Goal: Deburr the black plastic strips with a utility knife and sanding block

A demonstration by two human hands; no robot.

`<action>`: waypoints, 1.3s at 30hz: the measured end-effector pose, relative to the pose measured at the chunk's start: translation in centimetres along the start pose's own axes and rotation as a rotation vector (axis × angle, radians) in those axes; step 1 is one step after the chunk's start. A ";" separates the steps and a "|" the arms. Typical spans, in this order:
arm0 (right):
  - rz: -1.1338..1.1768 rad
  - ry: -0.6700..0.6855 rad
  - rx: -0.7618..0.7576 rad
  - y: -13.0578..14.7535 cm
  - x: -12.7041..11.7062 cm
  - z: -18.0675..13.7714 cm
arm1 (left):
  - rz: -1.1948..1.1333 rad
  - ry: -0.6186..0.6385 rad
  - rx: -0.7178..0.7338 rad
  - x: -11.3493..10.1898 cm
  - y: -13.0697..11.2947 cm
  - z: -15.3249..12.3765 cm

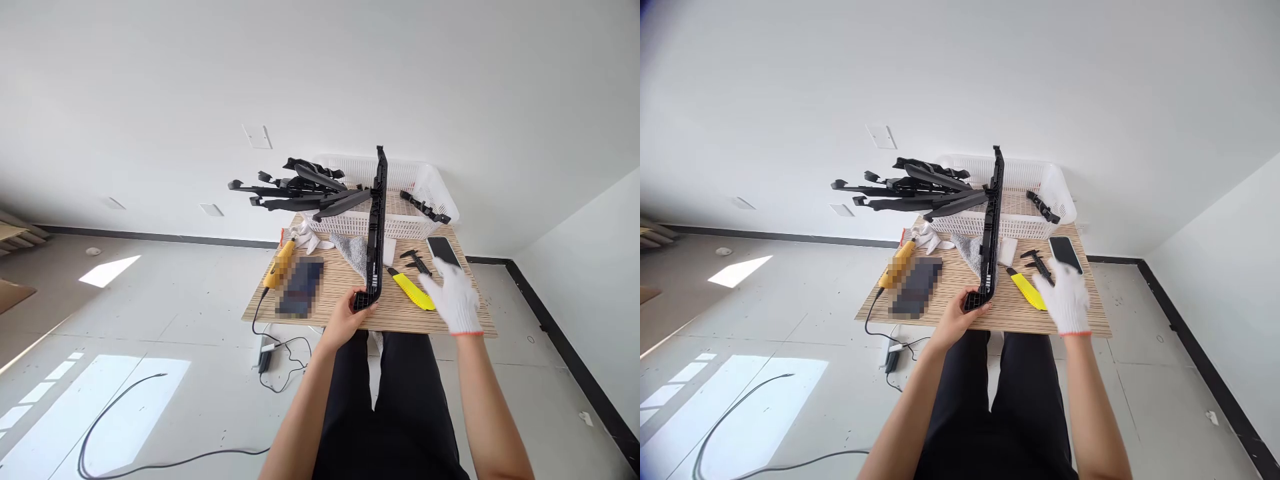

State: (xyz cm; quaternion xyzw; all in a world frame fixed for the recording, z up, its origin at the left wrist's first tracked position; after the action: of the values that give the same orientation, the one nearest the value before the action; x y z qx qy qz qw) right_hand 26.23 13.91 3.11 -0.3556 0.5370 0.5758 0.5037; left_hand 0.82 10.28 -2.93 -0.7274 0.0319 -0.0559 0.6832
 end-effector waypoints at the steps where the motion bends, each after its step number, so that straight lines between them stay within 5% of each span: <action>1: -0.043 -0.066 0.079 -0.8 -0.4 2.0 | -0.002 0.000 0.008 0.0 0.0 0.0; 5: -0.095 0.102 0.298 -3.3 1.5 9.9 | -0.013 -0.006 0.022 0.0 0.2 0.0; 9: -0.116 0.071 0.270 -3.3 3.8 13.9 | -0.035 0.010 0.017 0.0 0.2 0.0; 17: -0.145 -0.012 0.222 -3.5 5.5 13.7 | -0.043 0.027 -0.015 0.0 -0.2 -0.1; 39: -0.165 -0.038 0.190 -3.4 5.5 13.5 | -0.012 0.027 0.013 0.0 0.1 -0.1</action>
State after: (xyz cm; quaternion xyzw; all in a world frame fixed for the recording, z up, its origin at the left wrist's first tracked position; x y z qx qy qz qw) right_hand 29.97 27.88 -0.69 -0.3382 0.5484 0.4856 0.5909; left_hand 0.79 10.17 -3.01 -0.7225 0.0362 -0.0699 0.6869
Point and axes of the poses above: each hand's wrist, its own z-axis towards the middle knuckle, its own x-axis out of the palm, y = z × x, the point moved 3 cm from there along z, towards the middle knuckle, and after that the axes turned 4 degrees about -x, right-handed, at the moved point
